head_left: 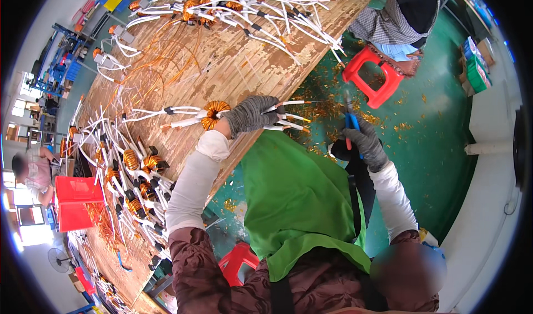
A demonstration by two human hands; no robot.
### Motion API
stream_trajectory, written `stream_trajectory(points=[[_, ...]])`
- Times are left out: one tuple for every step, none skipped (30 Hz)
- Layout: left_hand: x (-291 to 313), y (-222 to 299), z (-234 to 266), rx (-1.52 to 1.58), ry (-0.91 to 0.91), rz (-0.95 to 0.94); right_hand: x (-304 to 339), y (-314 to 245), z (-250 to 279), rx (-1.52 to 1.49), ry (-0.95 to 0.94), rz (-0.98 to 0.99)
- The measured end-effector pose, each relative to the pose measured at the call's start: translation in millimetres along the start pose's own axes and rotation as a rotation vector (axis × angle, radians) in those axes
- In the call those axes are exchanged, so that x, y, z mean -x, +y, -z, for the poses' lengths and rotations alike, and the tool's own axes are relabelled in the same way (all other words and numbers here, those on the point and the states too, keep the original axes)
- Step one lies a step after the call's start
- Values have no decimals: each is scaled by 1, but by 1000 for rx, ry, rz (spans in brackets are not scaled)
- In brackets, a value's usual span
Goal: Trimming the excess leads/tubing from copper toroids using a pair of cutters.
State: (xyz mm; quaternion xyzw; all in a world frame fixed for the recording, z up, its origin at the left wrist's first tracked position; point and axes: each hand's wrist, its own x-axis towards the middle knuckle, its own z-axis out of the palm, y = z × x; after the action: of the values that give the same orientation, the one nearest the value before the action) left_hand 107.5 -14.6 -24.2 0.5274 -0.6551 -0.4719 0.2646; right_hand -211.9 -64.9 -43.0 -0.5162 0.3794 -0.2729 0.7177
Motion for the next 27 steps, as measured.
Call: stream_trajectory(points=[[-1, 13, -1, -95, 13, 41, -1, -5, -5, 220, 13, 44], [-3, 10, -2, -98, 12, 36, -5, -10, -11, 220, 16, 49], [-5, 2, -4, -68, 109, 23, -12, -15, -16, 612, 28, 368], [-7, 2, -4, -37, 204, 10, -17, -18, -22, 1001, 42, 686], [-9, 2, -4, -25, 259, 52, -21, -22, -28, 1156, 52, 585], [-10, 1, -6, -25, 257, 50, -27, -21, -33, 1157, 55, 584], [-11, -2, -8, 34, 313, 56, -34, -20, -39, 1254, 62, 591], [-11, -7, -10, 94, 370, 64, -40, -19, -45, 1351, 68, 598], [-10, -15, -11, 187, 385, 89, -44, -19, -51, 1352, 65, 597], [-9, -13, -11, 191, 386, 90, -48, -22, -58, 1344, 38, 567], [-8, -11, -11, 277, 374, 118, -51, -23, -62, 1335, 11, 536], [-8, -10, -10, 364, 362, 147, -55, -23, -65, 1337, 6, 534], [-8, -10, -10, 369, 365, 150, -58, -22, -67, 1298, 9, 551], [-8, -11, -11, 342, 372, 113, -60, -21, -70, 1259, 13, 567], [-9, -11, -11, 316, 379, 75, -63, -21, -72, 1260, 7, 565], [-8, -10, -11, 320, 379, 78, -65, -21, -74, 1258, 10, 579], [-8, -7, -12, 356, 390, 100, -67, -21, -76, 1255, 14, 594], [-8, -6, -12, 391, 399, 121, -68, -21, -78, 1256, 12, 591], [-8, -8, -13, 394, 400, 122, -69, -21, -81, 1252, 16, 598], [-9, -12, -14, 425, 422, 107, -69, -21, -83, 1247, 22, 606], [-9, -14, -14, 455, 443, 91, -68, -21, -86, 1248, 21, 604], [-9, -14, -15, 456, 443, 91, -67, -20, -88, 1234, 54, 606], [-8, -14, -16, 424, 471, 96, -66, -21, -90, 1221, 86, 609], [-7, -14, -17, 392, 499, 100, -66, -27, -86, 1221, 86, 609], [-7, -15, -18, 394, 497, 99, -64, -37, -80, 760, -174, 217], [-7, -17, -19, 344, 518, 51, -63, -43, -77, 277, -403, -163], [-6, -18, -20, 292, 538, 3, -61, -43, -78, 278, -402, -164]])
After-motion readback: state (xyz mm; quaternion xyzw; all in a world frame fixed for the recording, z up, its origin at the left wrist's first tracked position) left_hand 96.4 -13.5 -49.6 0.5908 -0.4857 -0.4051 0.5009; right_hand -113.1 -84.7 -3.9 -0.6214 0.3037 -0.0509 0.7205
